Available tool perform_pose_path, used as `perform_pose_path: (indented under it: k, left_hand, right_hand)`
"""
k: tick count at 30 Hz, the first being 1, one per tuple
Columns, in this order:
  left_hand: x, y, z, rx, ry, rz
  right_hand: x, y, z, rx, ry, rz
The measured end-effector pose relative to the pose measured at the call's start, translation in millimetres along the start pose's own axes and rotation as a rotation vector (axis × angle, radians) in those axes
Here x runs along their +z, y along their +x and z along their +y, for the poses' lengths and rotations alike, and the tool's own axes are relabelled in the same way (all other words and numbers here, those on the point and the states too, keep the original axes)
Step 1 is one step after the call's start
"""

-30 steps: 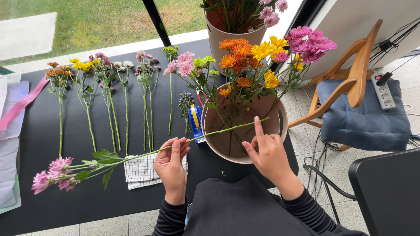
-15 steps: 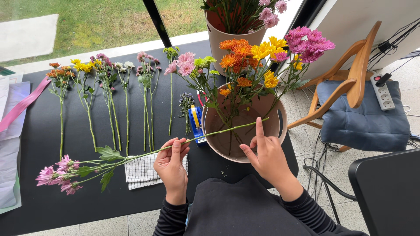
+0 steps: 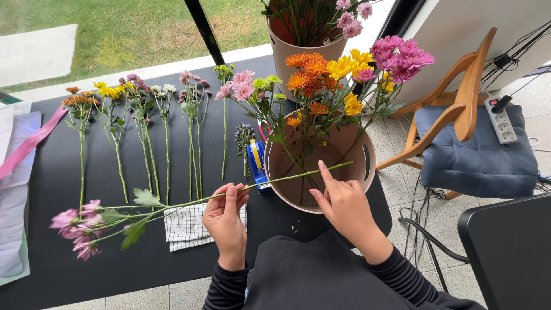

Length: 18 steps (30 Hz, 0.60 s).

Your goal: The person selects individual flowers from various buckets, removes excess leaves by hand, and places them into a larger central bucket to create an arrangement.

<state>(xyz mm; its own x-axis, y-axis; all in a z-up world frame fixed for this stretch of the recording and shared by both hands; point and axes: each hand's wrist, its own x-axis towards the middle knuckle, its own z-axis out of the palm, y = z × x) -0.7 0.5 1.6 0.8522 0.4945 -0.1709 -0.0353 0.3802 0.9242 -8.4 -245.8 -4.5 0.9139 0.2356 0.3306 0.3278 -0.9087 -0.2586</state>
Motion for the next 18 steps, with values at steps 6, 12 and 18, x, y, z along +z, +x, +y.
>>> perform_pose_path:
  k: [6,12,18]
  left_hand:
    - [-5,3,-7,0.053,0.037,-0.064]
    - [9,-6,9,0.138,0.046,-0.34]
    - [14,-11,9,0.142,0.054,-0.248]
  right_hand:
    - [1,1,11,-0.02,0.028,0.154]
    - [2,1,22,-0.039,-0.034,0.079]
    - [-11,3,10,0.009,0.054,0.099]
